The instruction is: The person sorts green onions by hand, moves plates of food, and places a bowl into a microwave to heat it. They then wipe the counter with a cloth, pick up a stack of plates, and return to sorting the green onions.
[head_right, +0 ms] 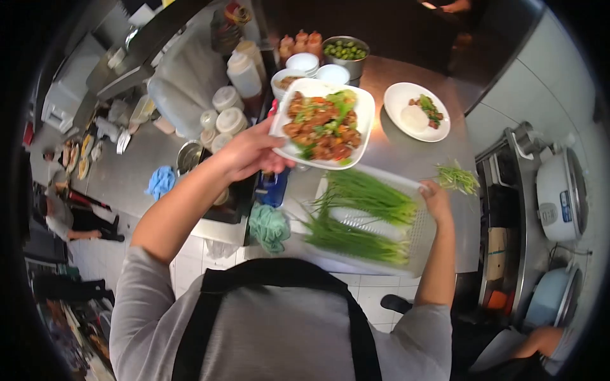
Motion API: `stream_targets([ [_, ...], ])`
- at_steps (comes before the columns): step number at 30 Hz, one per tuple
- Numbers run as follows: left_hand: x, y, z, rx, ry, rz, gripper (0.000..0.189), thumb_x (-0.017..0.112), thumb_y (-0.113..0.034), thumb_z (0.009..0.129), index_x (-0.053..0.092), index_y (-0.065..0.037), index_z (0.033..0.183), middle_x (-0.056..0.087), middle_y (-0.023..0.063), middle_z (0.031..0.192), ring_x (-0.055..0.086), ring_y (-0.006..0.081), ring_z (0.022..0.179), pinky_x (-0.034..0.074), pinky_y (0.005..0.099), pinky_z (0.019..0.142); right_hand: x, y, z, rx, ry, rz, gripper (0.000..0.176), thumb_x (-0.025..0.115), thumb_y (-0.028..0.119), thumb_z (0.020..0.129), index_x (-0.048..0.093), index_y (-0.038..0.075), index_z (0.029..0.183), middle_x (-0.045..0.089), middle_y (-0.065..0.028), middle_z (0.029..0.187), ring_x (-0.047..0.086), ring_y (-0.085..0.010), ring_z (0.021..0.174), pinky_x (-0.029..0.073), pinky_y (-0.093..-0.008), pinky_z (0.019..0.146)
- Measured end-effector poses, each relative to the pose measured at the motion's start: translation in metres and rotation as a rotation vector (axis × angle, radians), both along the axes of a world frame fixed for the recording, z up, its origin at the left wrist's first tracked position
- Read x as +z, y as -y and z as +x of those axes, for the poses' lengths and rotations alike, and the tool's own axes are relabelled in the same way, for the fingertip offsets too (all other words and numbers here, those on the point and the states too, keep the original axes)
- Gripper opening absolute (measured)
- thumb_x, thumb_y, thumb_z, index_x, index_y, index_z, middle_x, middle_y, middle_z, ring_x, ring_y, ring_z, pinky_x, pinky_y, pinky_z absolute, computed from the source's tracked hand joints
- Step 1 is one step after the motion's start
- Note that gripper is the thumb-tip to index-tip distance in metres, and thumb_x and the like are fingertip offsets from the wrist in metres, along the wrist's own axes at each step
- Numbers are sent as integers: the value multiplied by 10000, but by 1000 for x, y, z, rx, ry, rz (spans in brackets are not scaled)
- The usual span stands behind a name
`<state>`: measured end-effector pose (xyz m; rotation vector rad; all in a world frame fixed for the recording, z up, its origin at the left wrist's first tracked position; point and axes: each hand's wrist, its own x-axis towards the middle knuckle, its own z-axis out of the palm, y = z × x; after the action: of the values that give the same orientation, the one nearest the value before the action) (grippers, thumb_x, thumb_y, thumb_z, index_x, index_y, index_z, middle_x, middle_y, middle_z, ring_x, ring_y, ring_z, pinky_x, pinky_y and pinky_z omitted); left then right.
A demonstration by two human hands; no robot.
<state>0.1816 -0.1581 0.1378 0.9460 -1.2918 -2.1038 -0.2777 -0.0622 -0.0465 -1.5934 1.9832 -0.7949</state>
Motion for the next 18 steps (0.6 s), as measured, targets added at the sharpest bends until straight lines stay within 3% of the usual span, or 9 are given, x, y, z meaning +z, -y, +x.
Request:
stream_targets([
  [3,-45,63,-62,-132,78,33,484,420,-51,905,248,-135,1351,646,201,842,617,148,557,484,204,455,-5,-36,24,-78,158,-73,198,623,106,821,641,58,1013,634,-149,955,607,-273,906,465,-339,793],
  [6,-100,99,-113,-132,176,140,515,412,-40,904,207,-146,1364,645,221,821,620,173,559,496,223,459,22,-63,58,-170,-4,-78,195,592,80,823,636,46,1009,620,-136,951,592,-258,906,446,-319,829],
  [9,-159,120,-145,-302,225,352,450,452,-43,889,285,-120,1300,658,209,831,630,160,575,507,232,485,23,-77,68,-230,1,-171,203,616,72,796,650,77,996,589,-159,947,581,-336,862,468,-366,781],
  [11,-184,116,-160,-308,236,279,436,448,-29,884,295,-113,1284,656,217,828,633,170,578,508,236,480,28,-80,71,-261,15,-188,209,614,80,795,651,78,1000,582,-169,985,570,-341,902,460,-376,807],
  [15,-199,98,-178,-293,267,279,467,431,-11,890,270,-124,1313,652,233,844,647,190,607,519,243,475,22,-74,62,-269,-249,-244,216,610,104,794,650,71,1004,570,-175,1047,545,-356,963,438,-406,856],
  [18,-220,96,-183,-276,298,275,522,431,-26,904,224,-161,1364,651,238,867,657,195,634,532,240,493,41,-30,60,-220,-291,-357,193,613,128,791,659,64,966,583,-187,1037,540,-363,970,430,-430,861],
])
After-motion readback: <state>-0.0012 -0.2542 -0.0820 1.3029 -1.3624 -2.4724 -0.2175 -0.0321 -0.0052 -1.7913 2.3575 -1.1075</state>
